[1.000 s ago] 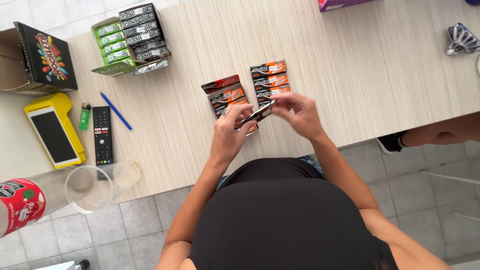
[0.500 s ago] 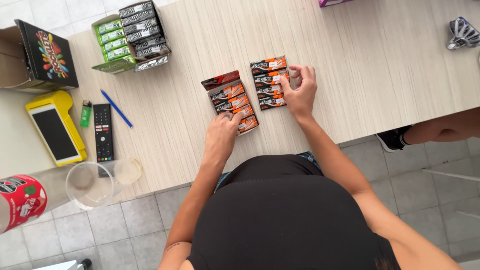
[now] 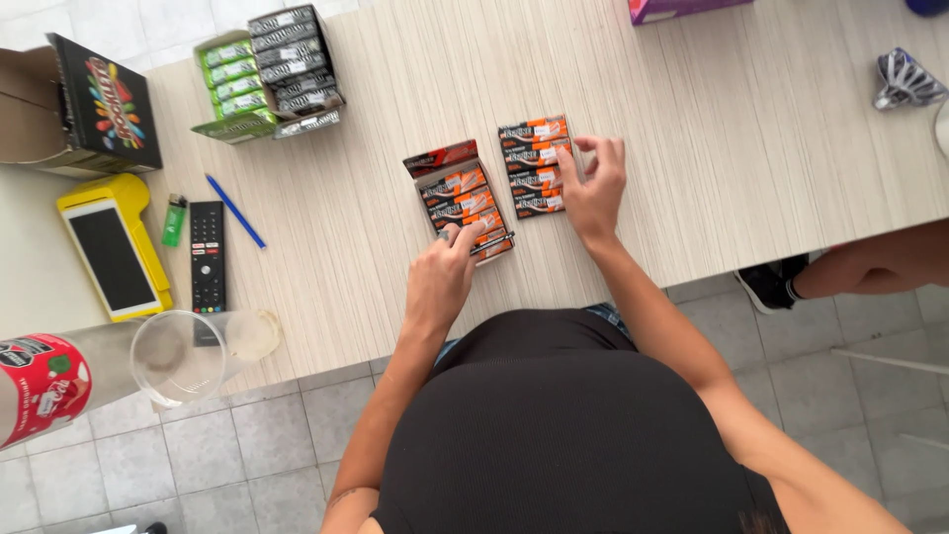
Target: Organizing small retail packets on a counter by removing them from boxes and arranging them in rows.
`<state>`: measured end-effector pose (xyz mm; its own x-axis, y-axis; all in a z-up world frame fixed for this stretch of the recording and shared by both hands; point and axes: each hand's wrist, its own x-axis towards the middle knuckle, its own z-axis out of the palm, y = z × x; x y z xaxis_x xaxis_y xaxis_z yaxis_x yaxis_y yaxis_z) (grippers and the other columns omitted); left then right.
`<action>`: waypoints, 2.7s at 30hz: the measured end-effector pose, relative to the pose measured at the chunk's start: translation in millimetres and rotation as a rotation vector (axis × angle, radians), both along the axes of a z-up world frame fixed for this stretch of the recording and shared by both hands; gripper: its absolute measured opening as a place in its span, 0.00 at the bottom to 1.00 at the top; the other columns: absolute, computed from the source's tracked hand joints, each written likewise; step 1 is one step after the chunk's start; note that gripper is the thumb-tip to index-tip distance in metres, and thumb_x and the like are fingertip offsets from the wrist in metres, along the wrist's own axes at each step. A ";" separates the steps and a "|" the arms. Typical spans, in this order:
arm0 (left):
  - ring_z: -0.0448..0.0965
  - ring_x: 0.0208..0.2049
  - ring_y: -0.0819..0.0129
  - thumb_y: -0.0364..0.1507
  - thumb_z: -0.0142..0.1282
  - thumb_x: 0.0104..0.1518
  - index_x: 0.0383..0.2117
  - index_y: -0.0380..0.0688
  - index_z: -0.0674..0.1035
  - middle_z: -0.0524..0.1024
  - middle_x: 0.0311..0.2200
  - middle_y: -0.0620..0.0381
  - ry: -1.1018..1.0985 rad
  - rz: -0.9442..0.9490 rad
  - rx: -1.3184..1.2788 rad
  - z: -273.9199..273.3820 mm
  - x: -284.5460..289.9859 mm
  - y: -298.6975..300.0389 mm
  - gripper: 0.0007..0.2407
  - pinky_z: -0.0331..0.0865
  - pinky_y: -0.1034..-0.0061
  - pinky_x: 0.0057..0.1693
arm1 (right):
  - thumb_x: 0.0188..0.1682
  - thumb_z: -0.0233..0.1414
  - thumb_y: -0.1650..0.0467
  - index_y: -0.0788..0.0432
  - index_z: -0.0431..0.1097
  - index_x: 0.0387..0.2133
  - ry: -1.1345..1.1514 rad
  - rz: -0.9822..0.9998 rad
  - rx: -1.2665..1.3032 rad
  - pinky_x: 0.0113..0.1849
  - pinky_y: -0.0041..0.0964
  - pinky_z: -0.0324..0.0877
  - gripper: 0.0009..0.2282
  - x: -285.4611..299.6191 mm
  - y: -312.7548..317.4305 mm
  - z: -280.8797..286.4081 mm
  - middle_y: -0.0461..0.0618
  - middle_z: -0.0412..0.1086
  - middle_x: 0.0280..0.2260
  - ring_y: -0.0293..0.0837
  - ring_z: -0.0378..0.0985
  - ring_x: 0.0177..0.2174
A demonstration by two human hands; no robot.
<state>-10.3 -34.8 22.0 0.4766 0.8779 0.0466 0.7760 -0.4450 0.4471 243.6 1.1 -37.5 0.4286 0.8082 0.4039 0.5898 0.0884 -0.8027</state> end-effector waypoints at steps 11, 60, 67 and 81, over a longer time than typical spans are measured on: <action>0.86 0.33 0.62 0.29 0.66 0.55 0.41 0.54 0.82 0.84 0.32 0.63 -0.715 0.167 -0.072 31.1 17.3 8.3 0.09 0.80 0.74 0.38 | 0.37 0.69 0.71 0.53 0.73 0.51 0.323 0.712 -0.180 0.35 0.30 0.66 0.25 -16.3 -41.6 60.4 0.47 0.79 0.35 0.37 0.71 0.27; 0.68 0.37 0.60 0.28 0.71 0.46 0.32 0.48 0.79 0.76 0.29 0.55 0.192 0.198 0.213 -43.4 8.6 51.5 0.11 0.55 0.65 0.43 | 0.52 0.62 0.72 0.52 0.77 0.37 0.055 0.124 0.012 0.35 0.34 0.63 0.03 4.0 -34.1 9.8 0.45 0.70 0.36 0.39 0.67 0.29; 0.66 0.40 0.66 0.29 0.69 0.50 0.29 0.55 0.76 0.68 0.33 0.64 -0.066 0.047 0.452 -14.5 6.7 20.8 0.09 0.53 0.71 0.47 | 0.42 0.68 0.70 0.55 0.76 0.48 0.116 0.561 0.040 0.42 0.36 0.73 0.19 -27.7 -46.5 53.6 0.49 0.74 0.46 0.44 0.74 0.45; 0.68 0.61 0.54 0.32 0.69 0.49 0.56 0.50 0.74 0.81 0.39 0.52 0.123 0.080 0.140 -51.7 -2.6 20.1 0.25 0.51 0.57 0.57 | 0.47 0.69 0.71 0.53 0.79 0.33 0.134 0.177 -0.089 0.29 0.30 0.60 0.06 30.2 -34.4 -8.8 0.45 0.73 0.25 0.36 0.64 0.23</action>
